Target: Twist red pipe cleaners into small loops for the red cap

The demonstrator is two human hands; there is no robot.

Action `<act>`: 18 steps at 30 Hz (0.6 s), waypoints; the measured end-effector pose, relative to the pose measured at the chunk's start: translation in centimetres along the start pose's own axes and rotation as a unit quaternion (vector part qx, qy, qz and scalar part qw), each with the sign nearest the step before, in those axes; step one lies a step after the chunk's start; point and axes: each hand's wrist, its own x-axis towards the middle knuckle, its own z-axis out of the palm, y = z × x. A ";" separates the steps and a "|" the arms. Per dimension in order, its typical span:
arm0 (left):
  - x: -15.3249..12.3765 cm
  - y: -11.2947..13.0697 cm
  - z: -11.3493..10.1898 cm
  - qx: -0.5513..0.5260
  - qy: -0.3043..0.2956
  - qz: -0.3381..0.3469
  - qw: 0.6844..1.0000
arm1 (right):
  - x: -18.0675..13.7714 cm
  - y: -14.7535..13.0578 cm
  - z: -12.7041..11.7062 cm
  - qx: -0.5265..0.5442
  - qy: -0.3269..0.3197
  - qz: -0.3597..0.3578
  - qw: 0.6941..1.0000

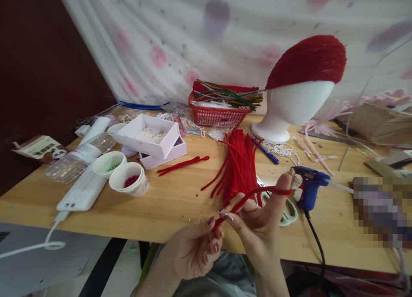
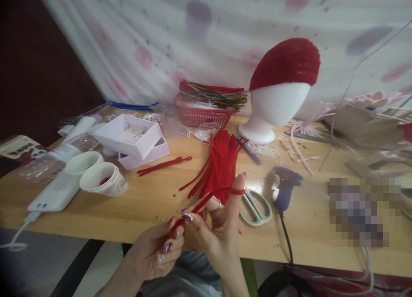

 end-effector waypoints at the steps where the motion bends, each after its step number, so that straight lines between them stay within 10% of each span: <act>1: 0.1 0.0 0.1 0.022 0.007 0.008 1.000 | 0.0 0.0 0.0 -0.005 0.002 0.001 1.000; 5: 0.0 0.4 1.2 0.156 0.084 0.080 0.981 | -0.1 -0.1 -0.2 -0.016 0.013 0.021 1.000; 7: -0.4 0.7 1.8 0.378 0.172 0.197 0.888 | -0.1 0.0 -0.3 -0.032 0.011 0.027 0.999; 11: -1.1 0.9 2.6 0.759 0.202 0.484 0.385 | 0.0 0.2 -0.4 -0.090 0.032 0.010 0.995; 13: -1.2 0.7 2.7 0.782 0.188 0.546 0.236 | 0.0 0.2 -0.3 -0.109 0.048 -0.004 0.993; 15: -1.1 0.4 2.8 0.755 0.210 0.550 0.289 | 0.0 -0.1 -0.1 -0.100 0.051 0.003 0.994; 18: -0.7 0.0 2.7 0.569 0.252 0.410 0.667 | 0.2 -0.7 0.1 -0.032 0.035 0.039 0.998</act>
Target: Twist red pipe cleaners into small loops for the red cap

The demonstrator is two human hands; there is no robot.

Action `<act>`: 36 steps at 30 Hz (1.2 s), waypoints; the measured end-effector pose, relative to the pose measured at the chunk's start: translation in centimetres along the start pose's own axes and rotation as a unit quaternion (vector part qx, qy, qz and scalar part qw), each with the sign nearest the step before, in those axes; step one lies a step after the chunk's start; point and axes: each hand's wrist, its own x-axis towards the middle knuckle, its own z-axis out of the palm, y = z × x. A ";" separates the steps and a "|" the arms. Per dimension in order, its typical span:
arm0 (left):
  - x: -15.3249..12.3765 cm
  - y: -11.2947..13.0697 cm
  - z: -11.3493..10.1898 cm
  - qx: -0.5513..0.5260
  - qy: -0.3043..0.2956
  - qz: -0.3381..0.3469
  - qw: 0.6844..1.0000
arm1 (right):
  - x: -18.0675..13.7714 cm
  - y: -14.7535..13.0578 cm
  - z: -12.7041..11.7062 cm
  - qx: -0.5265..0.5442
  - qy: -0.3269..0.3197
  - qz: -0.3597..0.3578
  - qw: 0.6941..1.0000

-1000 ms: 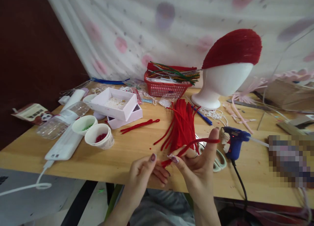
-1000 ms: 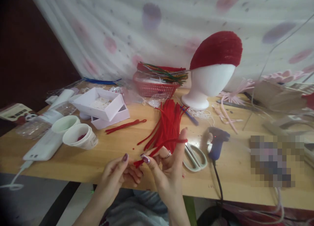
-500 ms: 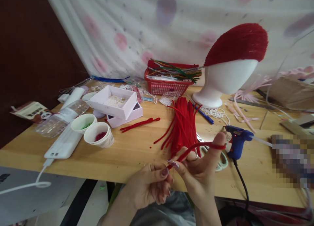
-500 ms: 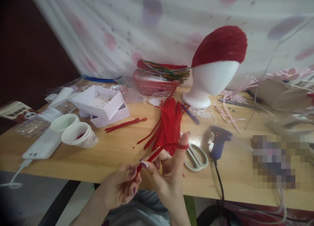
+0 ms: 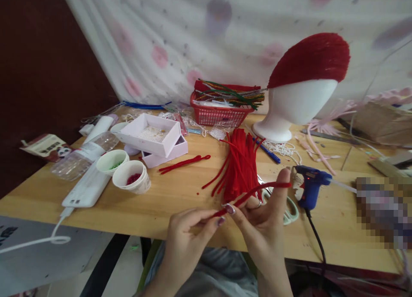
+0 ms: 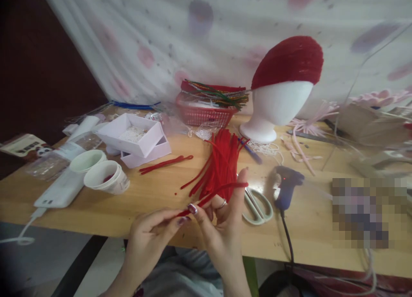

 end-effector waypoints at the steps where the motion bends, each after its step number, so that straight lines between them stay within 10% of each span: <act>1: -0.1 -0.2 0.1 -0.133 -0.052 -0.137 0.980 | 0.0 -0.2 0.1 0.025 -0.008 0.009 1.000; 5: -0.3 -1.4 0.5 -0.495 -0.200 -0.427 0.730 | 0.2 -0.3 0.3 0.082 -0.034 0.022 0.996; 8: -0.6 -2.0 0.8 -0.578 -0.210 -0.440 0.655 | 0.2 -0.1 0.3 0.077 -0.051 0.020 0.996; 15: -0.9 -1.3 0.8 -0.365 -0.196 -0.306 0.857 | 0.1 -0.3 0.1 0.078 -0.025 0.046 0.996; 18: -0.9 -0.1 -0.2 -0.096 -0.124 -0.096 0.983 | 0.0 0.0 -0.1 0.067 -0.032 0.056 0.996; 21: -0.8 0.6 -1.4 0.292 -0.048 0.234 0.926 | -0.2 0.3 -0.2 0.011 -0.020 0.042 0.999; 24: -0.6 0.7 -2.1 0.367 -0.019 0.327 0.871 | -0.2 0.4 0.1 -0.032 0.001 0.030 0.999; 26: -0.7 0.5 -2.2 0.267 -0.018 0.245 0.932 | -0.1 0.3 0.3 -0.013 -0.009 0.040 0.999; 29: -1.2 -0.1 -1.7 -0.071 -0.064 -0.083 0.992 | 0.0 0.2 0.4 0.055 -0.033 0.054 0.996; 32: -2.1 -1.5 -0.8 -0.377 -0.169 -0.359 0.837 | 0.0 0.0 0.4 0.097 -0.051 0.054 0.993; 34: -2.9 -2.7 -0.3 -0.483 -0.221 -0.418 0.737 | -0.1 0.0 0.3 0.100 -0.068 0.052 0.991; 36: -3.6 -3.7 0.1 -0.517 -0.228 -0.405 0.719 | -0.1 0.1 0.2 0.091 -0.078 0.046 0.992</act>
